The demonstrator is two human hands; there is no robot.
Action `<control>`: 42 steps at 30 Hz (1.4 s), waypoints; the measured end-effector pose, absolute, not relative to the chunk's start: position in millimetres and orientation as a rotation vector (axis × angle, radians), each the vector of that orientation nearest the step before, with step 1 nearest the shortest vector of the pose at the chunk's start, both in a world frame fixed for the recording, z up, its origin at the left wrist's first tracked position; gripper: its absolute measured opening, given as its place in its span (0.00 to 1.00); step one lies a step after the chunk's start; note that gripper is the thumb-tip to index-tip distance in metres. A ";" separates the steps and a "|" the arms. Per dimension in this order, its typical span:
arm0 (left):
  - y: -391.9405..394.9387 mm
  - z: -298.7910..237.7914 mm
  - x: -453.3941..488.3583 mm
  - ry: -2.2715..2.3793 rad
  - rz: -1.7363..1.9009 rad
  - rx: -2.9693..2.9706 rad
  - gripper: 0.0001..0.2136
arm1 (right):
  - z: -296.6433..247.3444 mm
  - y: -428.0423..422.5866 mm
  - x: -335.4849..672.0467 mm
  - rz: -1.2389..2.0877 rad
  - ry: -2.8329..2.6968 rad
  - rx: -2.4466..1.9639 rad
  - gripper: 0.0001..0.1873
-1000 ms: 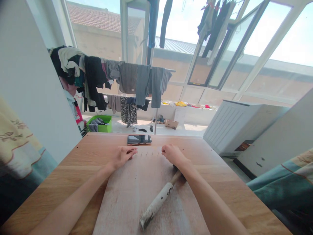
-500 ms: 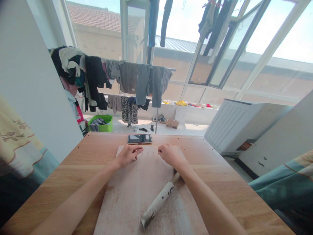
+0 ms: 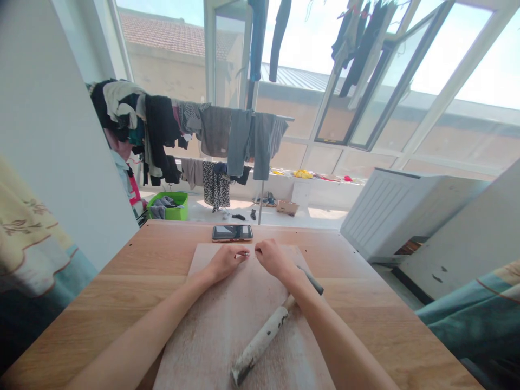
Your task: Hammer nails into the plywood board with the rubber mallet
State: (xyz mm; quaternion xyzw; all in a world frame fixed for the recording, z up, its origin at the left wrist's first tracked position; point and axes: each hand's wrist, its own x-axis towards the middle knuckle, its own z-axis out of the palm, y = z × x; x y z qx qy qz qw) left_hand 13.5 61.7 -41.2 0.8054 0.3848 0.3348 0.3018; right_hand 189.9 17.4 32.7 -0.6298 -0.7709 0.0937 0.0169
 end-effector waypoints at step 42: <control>-126.4 -37.9 -273.1 2.075 0.691 2.395 0.26 | -57.5 -111.8 151.4 0.586 -1.994 -1.546 0.31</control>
